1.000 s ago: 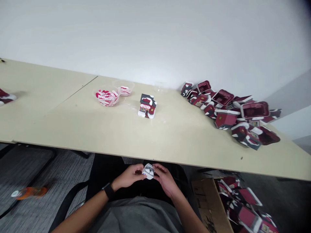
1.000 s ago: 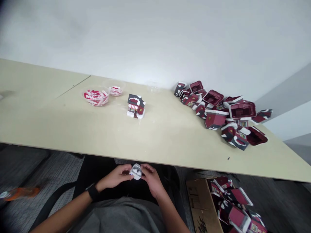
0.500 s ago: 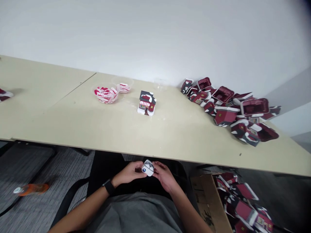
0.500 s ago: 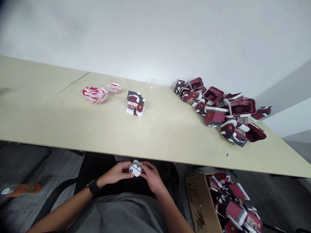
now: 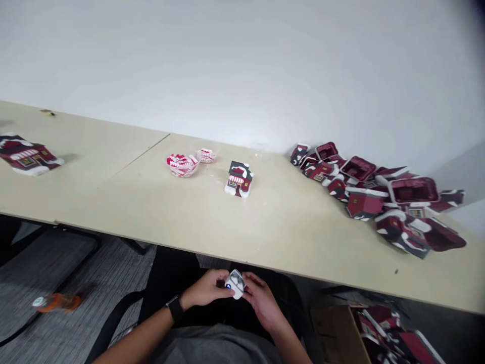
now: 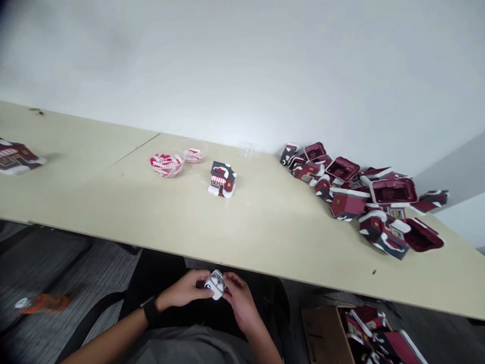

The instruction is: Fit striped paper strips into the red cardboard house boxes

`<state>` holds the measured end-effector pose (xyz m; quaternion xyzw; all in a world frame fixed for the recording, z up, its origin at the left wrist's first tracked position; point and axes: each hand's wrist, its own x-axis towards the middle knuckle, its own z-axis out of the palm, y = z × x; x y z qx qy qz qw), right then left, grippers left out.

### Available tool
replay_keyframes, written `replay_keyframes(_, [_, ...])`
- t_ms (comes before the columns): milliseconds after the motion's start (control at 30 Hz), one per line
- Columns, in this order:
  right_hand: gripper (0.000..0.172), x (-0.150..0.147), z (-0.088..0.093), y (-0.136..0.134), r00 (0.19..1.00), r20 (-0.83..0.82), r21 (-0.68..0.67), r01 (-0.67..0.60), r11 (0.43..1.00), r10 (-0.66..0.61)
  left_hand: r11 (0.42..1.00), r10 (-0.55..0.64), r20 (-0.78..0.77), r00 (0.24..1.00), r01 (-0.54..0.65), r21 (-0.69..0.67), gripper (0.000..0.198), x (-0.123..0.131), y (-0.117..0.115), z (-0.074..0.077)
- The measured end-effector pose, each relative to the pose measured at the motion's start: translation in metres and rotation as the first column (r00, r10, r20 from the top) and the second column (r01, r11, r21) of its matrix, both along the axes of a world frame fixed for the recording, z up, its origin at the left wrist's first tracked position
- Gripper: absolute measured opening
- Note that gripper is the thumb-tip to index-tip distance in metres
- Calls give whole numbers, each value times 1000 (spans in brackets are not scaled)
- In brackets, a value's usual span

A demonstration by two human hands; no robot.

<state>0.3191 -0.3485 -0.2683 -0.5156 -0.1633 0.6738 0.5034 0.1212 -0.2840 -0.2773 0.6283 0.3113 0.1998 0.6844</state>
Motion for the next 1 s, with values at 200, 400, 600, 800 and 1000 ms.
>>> replay_keyframes(200, [48, 0, 1, -1, 999, -43, 27, -29, 999, 30, 997, 23, -7, 1000, -23, -71, 42, -2, 1, -4])
replay_keyframes(400, [51, -5, 3, 0, 999, 43, 66, -8, 998, 5, 991, 42, 30, 999, -38, -129, 46, 0, 1, -8])
replay_keyframes(600, [54, -6, 0, 0, 984, 179, 78, -14, 997, 0, 986, 70, 0, 998, -69, -153, 47, 2, 2, -12])
replay_keyframes(800, [55, -6, 2, -1, 946, 308, 129, -143, 981, 97, 991, 42, -77, 996, -52, -127, 40, 1, 0, -10])
replay_keyframes(1000, [41, -11, -8, 0, 887, 423, 183, -284, 941, 186, 977, -135, -87, 987, 118, -180, 45, -21, 18, -7])
